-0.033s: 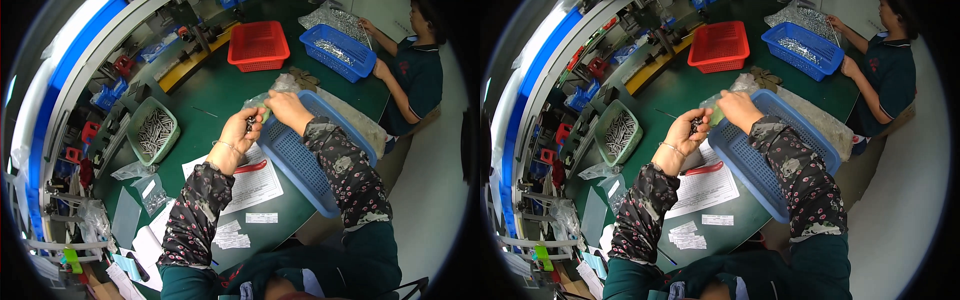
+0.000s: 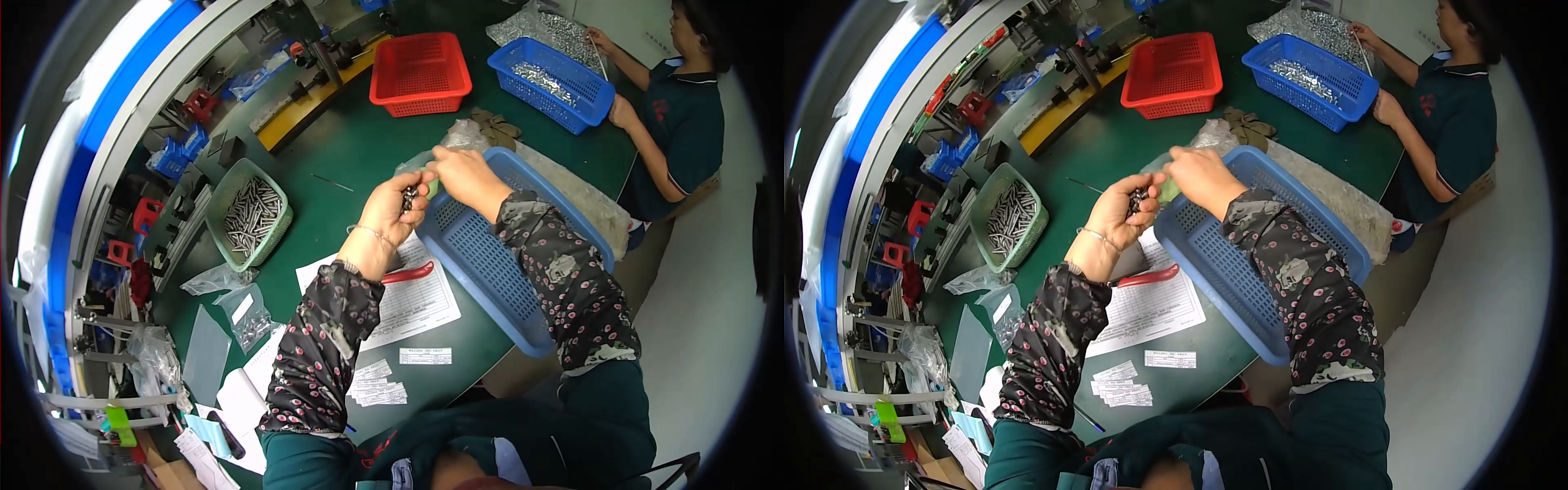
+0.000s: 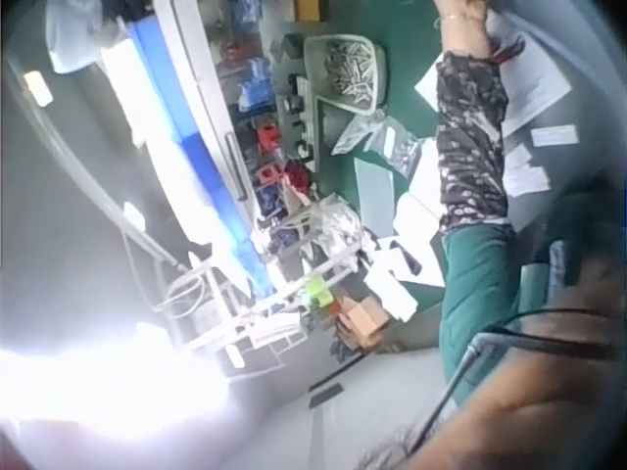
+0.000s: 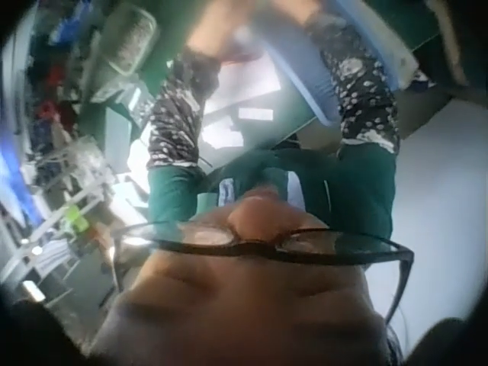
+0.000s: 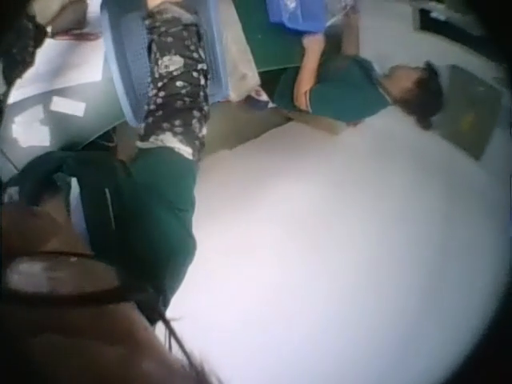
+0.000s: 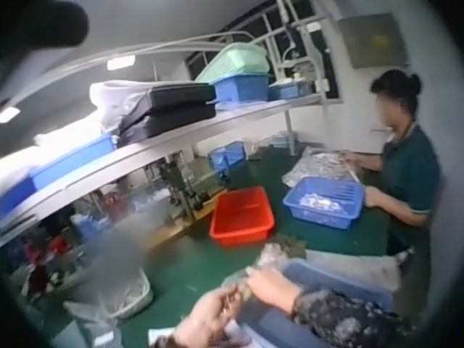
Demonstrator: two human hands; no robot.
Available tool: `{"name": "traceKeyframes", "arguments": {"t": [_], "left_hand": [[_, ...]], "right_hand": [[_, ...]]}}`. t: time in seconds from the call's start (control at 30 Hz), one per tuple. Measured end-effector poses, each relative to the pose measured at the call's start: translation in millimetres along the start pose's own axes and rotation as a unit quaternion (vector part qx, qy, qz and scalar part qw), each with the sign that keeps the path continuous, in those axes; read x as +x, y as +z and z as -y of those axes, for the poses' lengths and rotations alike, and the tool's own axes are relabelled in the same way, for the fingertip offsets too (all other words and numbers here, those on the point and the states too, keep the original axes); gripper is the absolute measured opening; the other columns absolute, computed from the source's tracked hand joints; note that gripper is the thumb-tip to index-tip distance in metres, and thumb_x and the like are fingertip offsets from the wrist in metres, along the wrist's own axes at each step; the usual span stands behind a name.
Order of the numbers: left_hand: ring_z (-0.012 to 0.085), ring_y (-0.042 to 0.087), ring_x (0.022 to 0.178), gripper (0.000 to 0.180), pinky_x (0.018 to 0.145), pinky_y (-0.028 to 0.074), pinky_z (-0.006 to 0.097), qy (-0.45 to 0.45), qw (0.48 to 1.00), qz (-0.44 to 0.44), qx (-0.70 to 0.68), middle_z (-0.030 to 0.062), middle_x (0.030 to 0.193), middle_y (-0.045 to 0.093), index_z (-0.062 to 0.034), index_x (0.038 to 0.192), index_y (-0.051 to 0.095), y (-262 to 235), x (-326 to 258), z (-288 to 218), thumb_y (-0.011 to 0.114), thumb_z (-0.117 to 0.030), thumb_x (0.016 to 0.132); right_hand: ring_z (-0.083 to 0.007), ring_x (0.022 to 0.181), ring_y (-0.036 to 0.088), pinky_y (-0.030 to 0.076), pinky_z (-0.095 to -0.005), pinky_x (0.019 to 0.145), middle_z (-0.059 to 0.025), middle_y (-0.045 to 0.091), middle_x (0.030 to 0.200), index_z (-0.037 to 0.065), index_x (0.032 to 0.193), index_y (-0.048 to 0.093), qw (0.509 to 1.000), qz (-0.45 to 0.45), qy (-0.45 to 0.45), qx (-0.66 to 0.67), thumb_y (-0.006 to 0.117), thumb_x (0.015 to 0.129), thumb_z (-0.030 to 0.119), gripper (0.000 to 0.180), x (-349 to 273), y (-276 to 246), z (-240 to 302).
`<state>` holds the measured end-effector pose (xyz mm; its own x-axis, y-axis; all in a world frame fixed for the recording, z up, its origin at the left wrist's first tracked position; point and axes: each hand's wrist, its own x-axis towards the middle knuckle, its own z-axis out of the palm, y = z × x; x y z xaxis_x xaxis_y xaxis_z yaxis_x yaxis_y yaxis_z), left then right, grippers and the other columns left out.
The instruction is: Writing on labels and inspecting small metal hardware components at a manufacturing workbench.
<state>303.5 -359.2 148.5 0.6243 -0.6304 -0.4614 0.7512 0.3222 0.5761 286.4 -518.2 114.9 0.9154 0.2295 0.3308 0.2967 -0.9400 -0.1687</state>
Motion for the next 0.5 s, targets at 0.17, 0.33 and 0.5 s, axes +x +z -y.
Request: {"name": "traceKeyframes", "arguments": {"t": [0.17,0.33,0.5], "left_hand": [[0.0073,0.037,0.042,0.014,0.028,0.024,0.016,-0.021,0.997,-0.076,0.011,0.0042,0.062,0.048,0.0042,0.087,0.050,-6.4,33.5,-14.1,0.041,-0.006,0.082],[0.0074,0.040,0.043,0.009,0.029,0.025,0.017,-0.065,0.970,-0.160,0.168,0.0038,0.062,0.049,0.0006,0.078,0.052,-5.5,52.9,-27.5,0.047,-0.007,0.080],[0.0172,0.057,0.080,0.031,0.065,0.046,0.032,-0.018,0.849,-0.159,0.504,0.0086,0.091,0.059,-0.0028,0.108,0.055,9.3,54.0,-22.1,0.051,-0.009,0.078]], "right_hand": [[-0.0230,0.075,0.056,0.046,-0.0360,0.058,-0.0069,0.052,0.076,0.004,0.068,0.052,0.984,-0.071,-0.162,-0.003,0.052,0.068,0.009,0.005,-11.8,-10.1,-1.4],[-0.0177,0.071,0.053,0.047,-0.0305,0.057,-0.0030,0.047,0.074,0.006,0.066,0.053,0.976,-0.056,-0.211,0.006,0.054,0.065,0.010,0.004,-17.2,-14.5,-3.4],[-0.0173,0.072,0.053,0.047,-0.0302,0.057,-0.0027,0.047,0.075,0.006,0.066,0.053,0.979,-0.070,-0.193,0.014,0.054,0.066,0.010,0.004,-14.5,-13.5,-12.8]]}}
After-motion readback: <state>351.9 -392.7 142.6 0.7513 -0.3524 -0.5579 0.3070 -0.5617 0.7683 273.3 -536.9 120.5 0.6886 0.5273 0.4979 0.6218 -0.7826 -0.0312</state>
